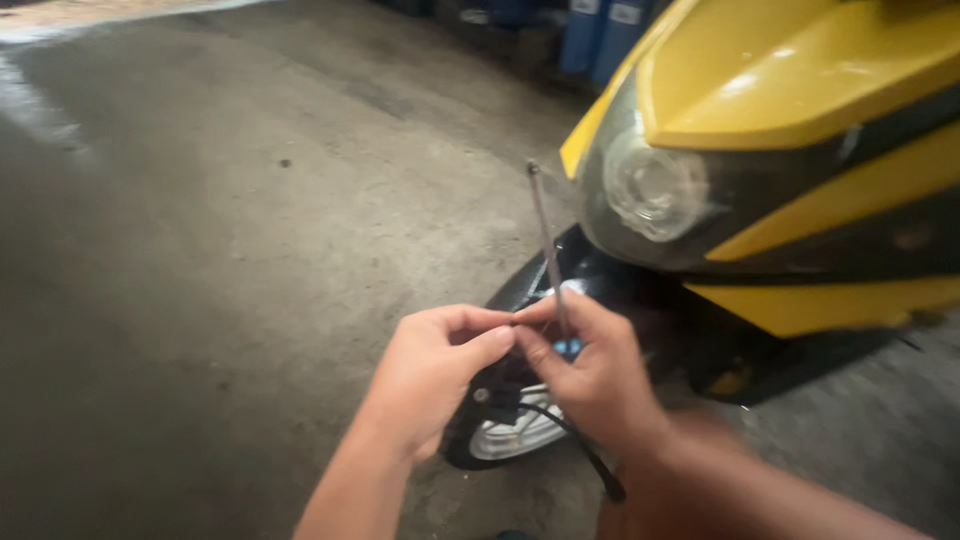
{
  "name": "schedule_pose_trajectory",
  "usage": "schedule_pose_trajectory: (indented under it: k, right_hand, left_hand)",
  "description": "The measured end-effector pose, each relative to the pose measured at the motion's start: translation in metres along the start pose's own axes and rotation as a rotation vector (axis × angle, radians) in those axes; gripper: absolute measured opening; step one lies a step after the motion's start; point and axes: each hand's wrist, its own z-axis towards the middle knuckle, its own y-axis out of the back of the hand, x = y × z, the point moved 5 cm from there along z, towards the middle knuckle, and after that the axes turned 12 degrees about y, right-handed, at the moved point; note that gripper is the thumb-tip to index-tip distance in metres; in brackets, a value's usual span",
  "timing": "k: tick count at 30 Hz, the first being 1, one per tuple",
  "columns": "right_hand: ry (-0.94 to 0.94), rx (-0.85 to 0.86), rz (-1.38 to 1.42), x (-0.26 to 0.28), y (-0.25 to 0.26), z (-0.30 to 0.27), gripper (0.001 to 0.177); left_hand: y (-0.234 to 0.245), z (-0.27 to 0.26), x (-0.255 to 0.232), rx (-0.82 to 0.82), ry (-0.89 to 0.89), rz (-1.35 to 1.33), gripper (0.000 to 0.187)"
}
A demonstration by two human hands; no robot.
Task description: The person assembles a small auxiliary light by hand, inserting a bolt and nut, and then mounts the light onto the front fairing of a yellow scooter using a screwdriver.
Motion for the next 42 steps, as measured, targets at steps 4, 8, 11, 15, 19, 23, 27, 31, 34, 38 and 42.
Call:
schedule_pose_trajectory:
  k: [4, 8, 11, 15, 19, 23, 27, 31, 34, 38, 42]
  right_hand:
    - [0.055, 0.098, -0.287, 0.021, 0.036, -0.004, 0.010]
    - [-0.026, 0.189, -0.438, 0.029, 0.063, -0.010, 0.009]
    - [-0.043, 0.212, -0.447, 0.020, 0.081, -0.024, 0.010]
    - [-0.179, 0.101, -0.379, -0.010, 0.116, -0.068, 0.020]
    - [-0.264, 0.110, -0.270, -0.043, 0.140, -0.099, 0.022]
    - [-0.436, 0.015, -0.253, -0.078, 0.155, -0.125, 0.023]
    - [-0.581, 0.063, -0.221, -0.105, 0.149, -0.154, 0.020]
    - [-0.746, 0.089, -0.151, -0.125, 0.140, -0.171, 0.020]
    - [-0.608, -0.077, -0.044, -0.128, 0.141, -0.177, 0.023]
    - [-0.586, -0.293, 0.014, -0.139, 0.131, -0.188, 0.029]
    - [-0.388, -0.494, 0.220, -0.135, 0.115, -0.176, 0.025]
  left_hand:
    - [-0.030, 0.011, 0.011, 0.157, 0.063, -0.088, 0.022]
    - [-0.059, 0.012, 0.021, 0.229, 0.049, -0.059, 0.022]
    - [-0.081, 0.012, 0.021, 0.283, 0.055, -0.052, 0.027]
    - [-0.103, 0.018, 0.029, 0.232, 0.210, 0.112, 0.032]
    - [-0.117, 0.030, 0.027, 0.263, 0.123, -0.016, 0.033]
    - [-0.133, 0.036, 0.034, 0.267, 0.176, -0.111, 0.032]
    - [-0.144, 0.036, 0.037, 0.300, 0.147, -0.187, 0.031]
    - [-0.150, 0.040, 0.039, 0.251, 0.215, -0.145, 0.031]
    - [-0.148, 0.044, 0.041, 0.231, 0.227, -0.084, 0.030]
    - [-0.147, 0.047, 0.041, 0.243, 0.197, -0.026, 0.027]
    - [-0.148, 0.047, 0.038, 0.221, 0.183, 0.187, 0.025]
